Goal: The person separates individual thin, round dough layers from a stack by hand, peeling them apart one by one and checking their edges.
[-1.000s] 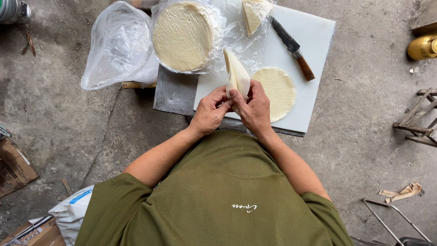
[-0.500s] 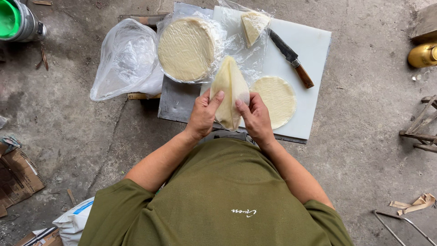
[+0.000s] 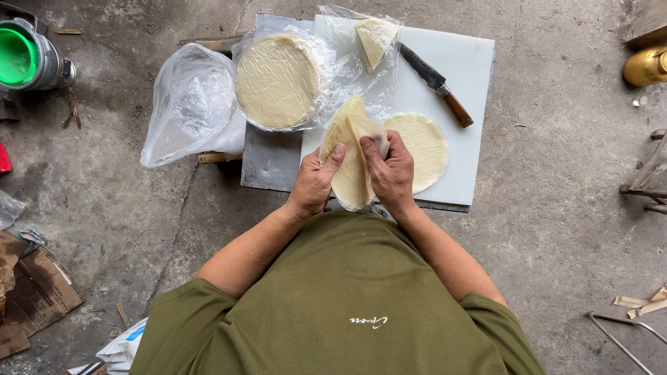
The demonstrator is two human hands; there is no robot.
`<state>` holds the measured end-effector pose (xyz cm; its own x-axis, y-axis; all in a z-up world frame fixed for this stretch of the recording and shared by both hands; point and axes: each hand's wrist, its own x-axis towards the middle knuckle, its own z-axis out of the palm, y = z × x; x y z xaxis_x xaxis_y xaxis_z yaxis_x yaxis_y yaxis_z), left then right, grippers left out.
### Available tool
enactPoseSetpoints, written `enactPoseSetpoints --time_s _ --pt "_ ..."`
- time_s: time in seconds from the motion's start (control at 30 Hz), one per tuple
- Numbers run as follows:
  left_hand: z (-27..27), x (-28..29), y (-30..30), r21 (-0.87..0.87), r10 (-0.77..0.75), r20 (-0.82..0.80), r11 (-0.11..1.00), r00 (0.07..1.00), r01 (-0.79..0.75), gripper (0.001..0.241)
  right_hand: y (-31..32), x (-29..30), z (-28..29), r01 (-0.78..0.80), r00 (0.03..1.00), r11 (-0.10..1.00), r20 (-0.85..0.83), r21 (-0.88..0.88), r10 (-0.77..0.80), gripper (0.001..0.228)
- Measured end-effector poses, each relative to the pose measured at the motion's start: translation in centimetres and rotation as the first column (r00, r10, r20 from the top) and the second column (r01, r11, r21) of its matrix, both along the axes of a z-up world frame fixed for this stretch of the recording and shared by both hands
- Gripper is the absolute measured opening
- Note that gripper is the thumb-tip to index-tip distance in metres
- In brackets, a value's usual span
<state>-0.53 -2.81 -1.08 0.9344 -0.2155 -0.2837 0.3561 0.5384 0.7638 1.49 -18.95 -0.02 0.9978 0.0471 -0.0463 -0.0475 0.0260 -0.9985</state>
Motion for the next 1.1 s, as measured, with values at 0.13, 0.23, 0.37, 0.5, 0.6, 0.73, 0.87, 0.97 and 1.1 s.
enactPoseSetpoints --time_s 0.13,0.23,0.37,0.5,0.6,0.73,0.87,0.97,1.1 --pt "0.0 -0.2 -0.5 -0.151 -0.03 -0.004 0.988 1.0 0.029 0.04 -0.9 0.0 -1.1 0.091 0.977 0.952 0.213 -0.291 -0.028 0.034" --pt "0.1 -0.3 -0.5 -0.249 -0.031 -0.035 0.968 0.999 0.021 0.037 -1.6 0.5 -2.2 0.118 0.985 0.969 0.152 -0.218 -0.086 0.032" --pt "0.3 -0.2 0.7 -0.357 0.021 -0.094 0.933 0.995 -0.053 0.032 -3.9 1.9 -2.7 0.201 0.979 0.95 -0.054 0.239 -0.194 0.031" --pt "0.5 -0.3 1.6 -0.405 0.068 -0.105 0.908 0.992 -0.105 0.031 -5.2 2.5 -3.2 0.371 0.924 0.83 -0.251 0.417 -0.287 0.028" --pt "0.9 -0.8 1.3 -0.398 0.097 -0.136 0.906 0.986 -0.144 0.03 -5.8 2.3 -3.7 0.428 0.896 0.795 -0.319 0.43 -0.31 0.028" --pt "1.2 -1.0 1.7 -0.368 0.133 -0.164 0.911 0.977 -0.186 0.031 -6.8 2.2 -4.7 0.472 0.879 0.742 -0.316 0.476 -0.357 0.028" --pt "1.1 -0.9 2.3 -0.347 0.177 -0.181 0.909 0.967 -0.231 0.034 -7.8 2.1 -6.0 0.529 0.847 0.704 -0.342 0.474 -0.407 0.028" --pt "1.0 -0.7 3.2 -0.342 0.173 -0.189 0.911 0.967 -0.23 0.035 -8.7 2.0 -6.9 0.564 0.825 0.679 -0.359 0.47 -0.436 0.029" --pt "0.8 -0.6 4.9 -0.302 0.212 -0.18 0.917 0.96 -0.259 0.035 -10.1 1.4 -7.7 0.606 0.795 0.645 -0.382 0.466 -0.472 0.029"
